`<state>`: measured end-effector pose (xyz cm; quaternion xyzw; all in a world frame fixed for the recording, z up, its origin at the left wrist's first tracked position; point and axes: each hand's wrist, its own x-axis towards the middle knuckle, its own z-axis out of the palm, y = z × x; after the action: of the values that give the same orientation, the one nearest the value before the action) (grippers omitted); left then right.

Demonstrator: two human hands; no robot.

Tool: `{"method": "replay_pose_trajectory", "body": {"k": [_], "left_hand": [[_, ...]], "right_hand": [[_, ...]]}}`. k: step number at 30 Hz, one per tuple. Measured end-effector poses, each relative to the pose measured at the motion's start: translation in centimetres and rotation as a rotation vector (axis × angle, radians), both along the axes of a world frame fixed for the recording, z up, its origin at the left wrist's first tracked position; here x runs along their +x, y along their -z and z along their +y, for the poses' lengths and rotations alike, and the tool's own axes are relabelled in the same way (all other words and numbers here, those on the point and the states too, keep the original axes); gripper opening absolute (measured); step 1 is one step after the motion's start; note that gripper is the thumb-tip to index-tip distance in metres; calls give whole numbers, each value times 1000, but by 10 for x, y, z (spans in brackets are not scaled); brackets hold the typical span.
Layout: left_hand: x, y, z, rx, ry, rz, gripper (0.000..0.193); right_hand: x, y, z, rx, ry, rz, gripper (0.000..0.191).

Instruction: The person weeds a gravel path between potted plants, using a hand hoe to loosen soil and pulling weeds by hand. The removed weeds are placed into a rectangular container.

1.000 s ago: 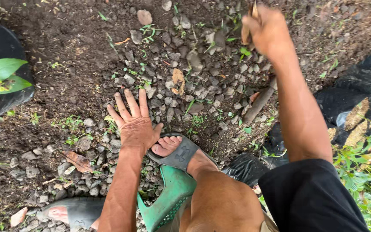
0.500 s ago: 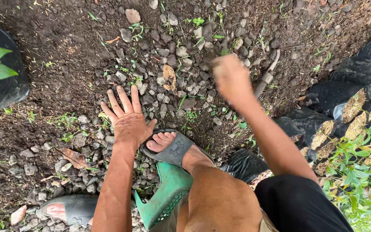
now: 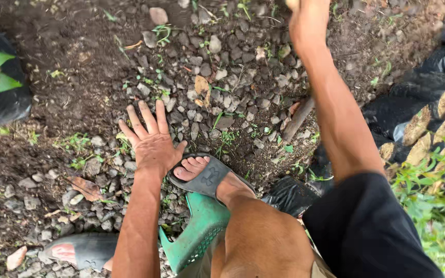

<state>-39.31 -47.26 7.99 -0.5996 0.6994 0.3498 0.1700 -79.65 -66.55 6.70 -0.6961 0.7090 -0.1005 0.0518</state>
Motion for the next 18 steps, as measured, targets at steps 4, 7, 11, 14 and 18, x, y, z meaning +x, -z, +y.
{"method": "replay_pose_trajectory", "body": {"k": [4, 7, 11, 14, 18], "left_hand": [[2, 5, 3, -32, 1, 6, 130], [2, 3, 3, -39, 13, -3, 130], [0, -3, 1, -2, 25, -20, 130], [0, -3, 0, -8, 24, -26, 131], [2, 6, 5, -13, 29, -23, 131]], "right_hand": [[77, -31, 93, 380, -148, -157, 32], [154, -25, 128, 376, -400, -16, 45], [179, -16, 150, 315, -396, -73, 60], [151, -16, 160, 105, -489, -106, 41], [109, -30, 167, 182, -180, -101, 16]]}}
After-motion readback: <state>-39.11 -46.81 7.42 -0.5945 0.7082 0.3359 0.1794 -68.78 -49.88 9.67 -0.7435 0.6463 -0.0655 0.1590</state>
